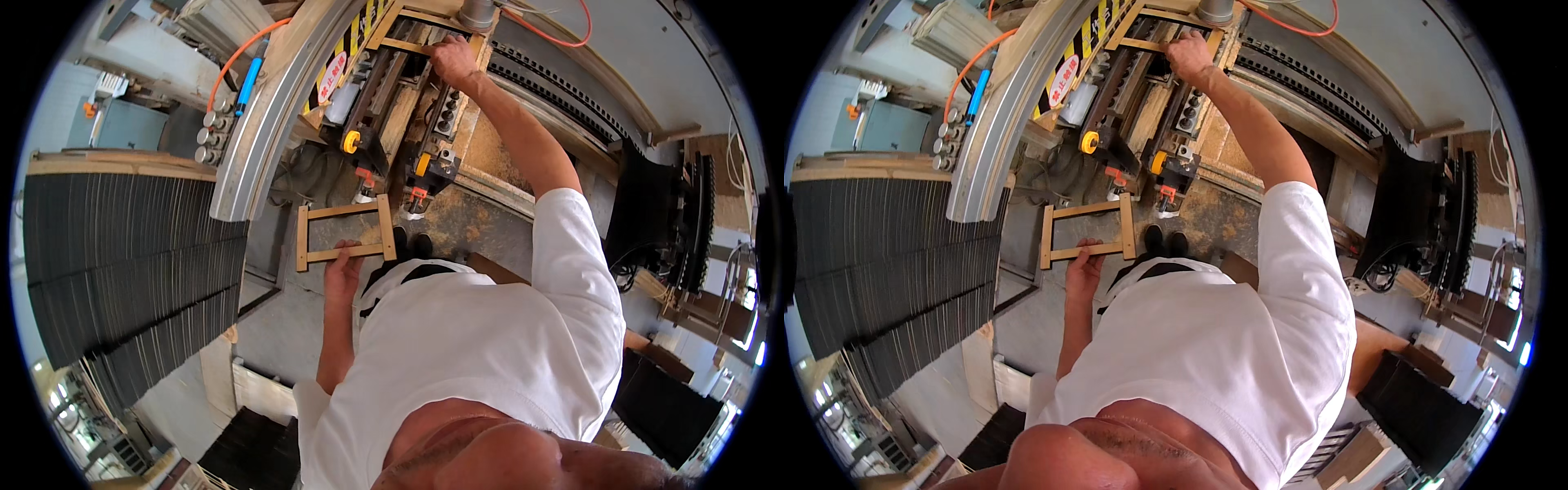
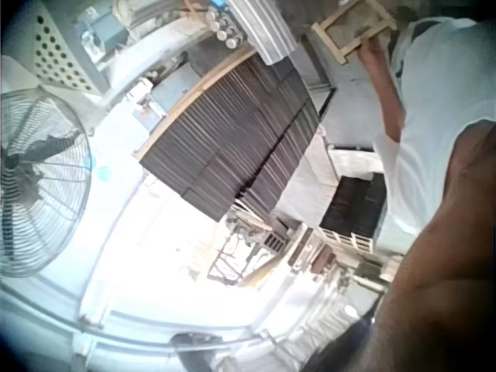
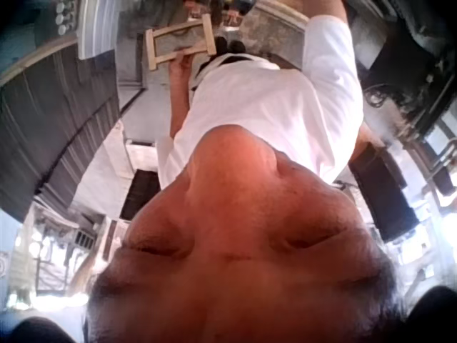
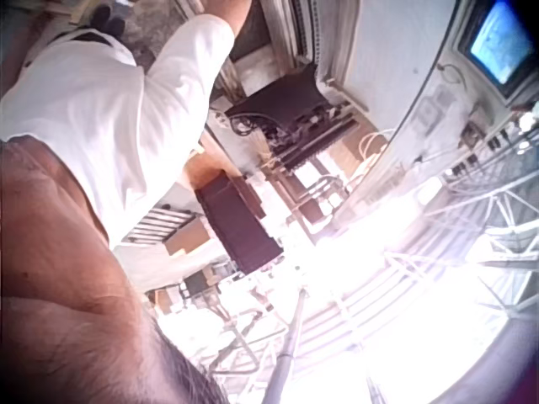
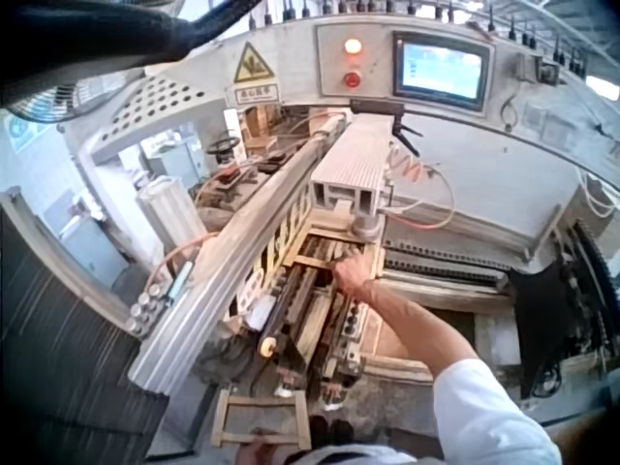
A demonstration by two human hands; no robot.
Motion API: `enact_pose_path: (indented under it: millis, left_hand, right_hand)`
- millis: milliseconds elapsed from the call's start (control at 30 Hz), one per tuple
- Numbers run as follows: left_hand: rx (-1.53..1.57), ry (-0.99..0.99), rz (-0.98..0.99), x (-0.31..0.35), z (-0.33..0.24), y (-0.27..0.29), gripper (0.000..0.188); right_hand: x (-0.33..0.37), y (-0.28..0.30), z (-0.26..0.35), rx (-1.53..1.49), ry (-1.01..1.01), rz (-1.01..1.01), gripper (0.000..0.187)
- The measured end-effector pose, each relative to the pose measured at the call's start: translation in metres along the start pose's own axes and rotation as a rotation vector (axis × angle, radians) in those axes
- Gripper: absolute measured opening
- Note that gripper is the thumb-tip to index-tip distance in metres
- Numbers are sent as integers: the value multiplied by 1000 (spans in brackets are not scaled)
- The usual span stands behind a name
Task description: The person repeatedly picks up small wooden frames and dark slatted panels, places them on a machine, and removes them. The person also stacks the dark panels on a workbench.
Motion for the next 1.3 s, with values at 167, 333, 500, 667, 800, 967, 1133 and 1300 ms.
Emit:
enact_pose_path:
  millis: [167,333,500,667,800,967,1133,1300]
  left_hand:
    - [19,-64,-65,-1,-1,24,22]
    - [20,-63,-130,-1,9,50,22]
    - [2,-69,-206,1,21,60,24]
    - [-32,-97,-228,8,19,56,30]
    - [-82,-137,-254,19,7,57,34]
    - [-172,-258,-321,60,-19,58,38]
    - [-446,-383,-307,124,-81,18,42]
    - [-432,-802,-155,229,-160,-1,35]
  right_hand:
    - [1,3,-2,-37,21,-72,30]
    - [-3,-3,-3,-40,55,-95,24]
    - [-1,-1,-3,-79,59,-125,21]
    - [-1,3,-5,-78,66,-138,24]
    - [-4,-10,-7,27,60,-23,26]
    - [1,24,10,-48,114,14,21]
    - [4,8,0,106,136,47,32]
    - [0,2,9,96,89,119,38]
Point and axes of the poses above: each hand's wrist, its own x-axis away from the middle knuckle, its own y-axis out of the back of the hand, z = x × y, the point moved 10 cm from there along -x, towards the middle knuckle, and after that the axes turned 7 degrees about x, right-handed, at the moved point
